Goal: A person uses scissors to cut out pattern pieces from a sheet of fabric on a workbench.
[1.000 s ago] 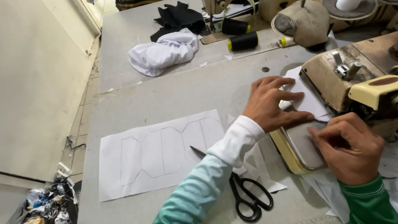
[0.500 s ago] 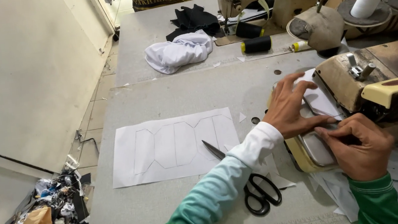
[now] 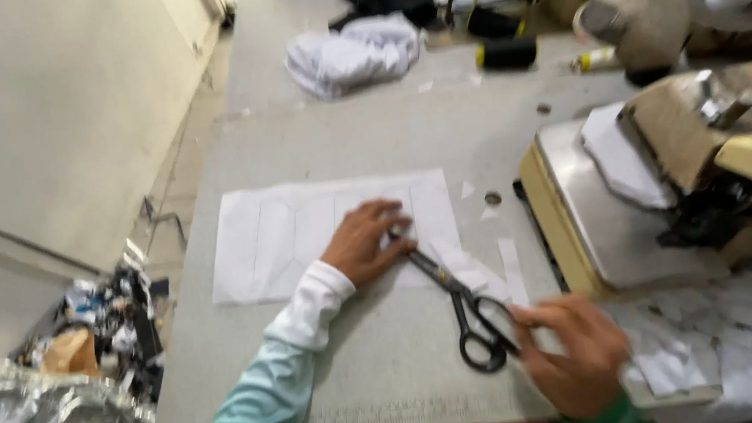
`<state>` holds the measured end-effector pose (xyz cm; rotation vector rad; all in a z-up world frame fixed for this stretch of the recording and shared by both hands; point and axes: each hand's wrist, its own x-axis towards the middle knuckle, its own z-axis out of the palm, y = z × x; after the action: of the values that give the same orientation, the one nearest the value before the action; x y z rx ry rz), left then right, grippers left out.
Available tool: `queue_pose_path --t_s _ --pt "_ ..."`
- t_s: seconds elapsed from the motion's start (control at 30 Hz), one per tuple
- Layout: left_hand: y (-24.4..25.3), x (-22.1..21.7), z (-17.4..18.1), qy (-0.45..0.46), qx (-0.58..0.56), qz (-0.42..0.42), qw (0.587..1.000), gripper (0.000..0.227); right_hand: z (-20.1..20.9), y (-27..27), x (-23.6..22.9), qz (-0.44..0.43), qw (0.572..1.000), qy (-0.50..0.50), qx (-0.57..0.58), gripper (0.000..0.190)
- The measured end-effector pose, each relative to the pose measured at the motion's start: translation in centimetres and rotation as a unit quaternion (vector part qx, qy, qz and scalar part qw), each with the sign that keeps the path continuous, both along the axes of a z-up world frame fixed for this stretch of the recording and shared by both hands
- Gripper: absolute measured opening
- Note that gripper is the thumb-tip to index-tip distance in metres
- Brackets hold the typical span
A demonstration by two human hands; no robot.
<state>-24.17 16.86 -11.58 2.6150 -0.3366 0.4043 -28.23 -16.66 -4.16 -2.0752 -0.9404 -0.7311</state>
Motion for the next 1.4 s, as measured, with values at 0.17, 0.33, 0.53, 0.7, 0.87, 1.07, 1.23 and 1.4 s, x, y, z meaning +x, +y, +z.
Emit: queue_pose_path --t_s 0.17,0.33,0.53,0.7,0.87,1.07,1.23,1.4 --pt "0.2 -0.5 -0.7 -0.019 -0.069 0.007 0.997 0.038 -4.0 1.6 1.0 0.004 0.977 0.174 -0.121 0.040" --pt "-0.4 -1.7 -0.2 -0.036 -0.063 -0.006 0.997 0.033 -3.6 -0.8 -0.9 0.012 0.965 0.218 -0.144 0.033" --pt "-0.4 -2.0 -0.2 -0.032 -0.032 -0.005 0.999 0.033 -3.4 -0.7 -3.5 -0.051 0.966 0.153 -0.200 0.049" --pt "-0.2 -2.0 0.0 -0.042 -0.042 -0.014 0.998 0.040 -3.1 -0.4 -3.6 0.012 0.952 0.220 -0.211 0.072" --pt "-0.3 -1.7 -0.1 -0.030 -0.037 0.008 0.999 0.036 -1.1 -1.0 -2.4 0.055 0.840 0.533 -0.086 0.083" --pt "-5.2 1.4 3.3 0.011 0.073 -0.011 0.997 0.042 0.1 -6.4 -6.9 0.055 0.774 0.616 0.139 0.086" --pt "-12.9 4.4 7.4 0.219 0.122 -0.019 0.968 0.109 1.0 -9.0 -10.2 0.037 0.799 0.539 0.264 0.090" --pt "-16.9 1.5 6.7 0.254 0.123 -0.090 0.955 0.103 0.8 -13.0 -11.5 -0.043 0.841 0.506 0.186 0.090"
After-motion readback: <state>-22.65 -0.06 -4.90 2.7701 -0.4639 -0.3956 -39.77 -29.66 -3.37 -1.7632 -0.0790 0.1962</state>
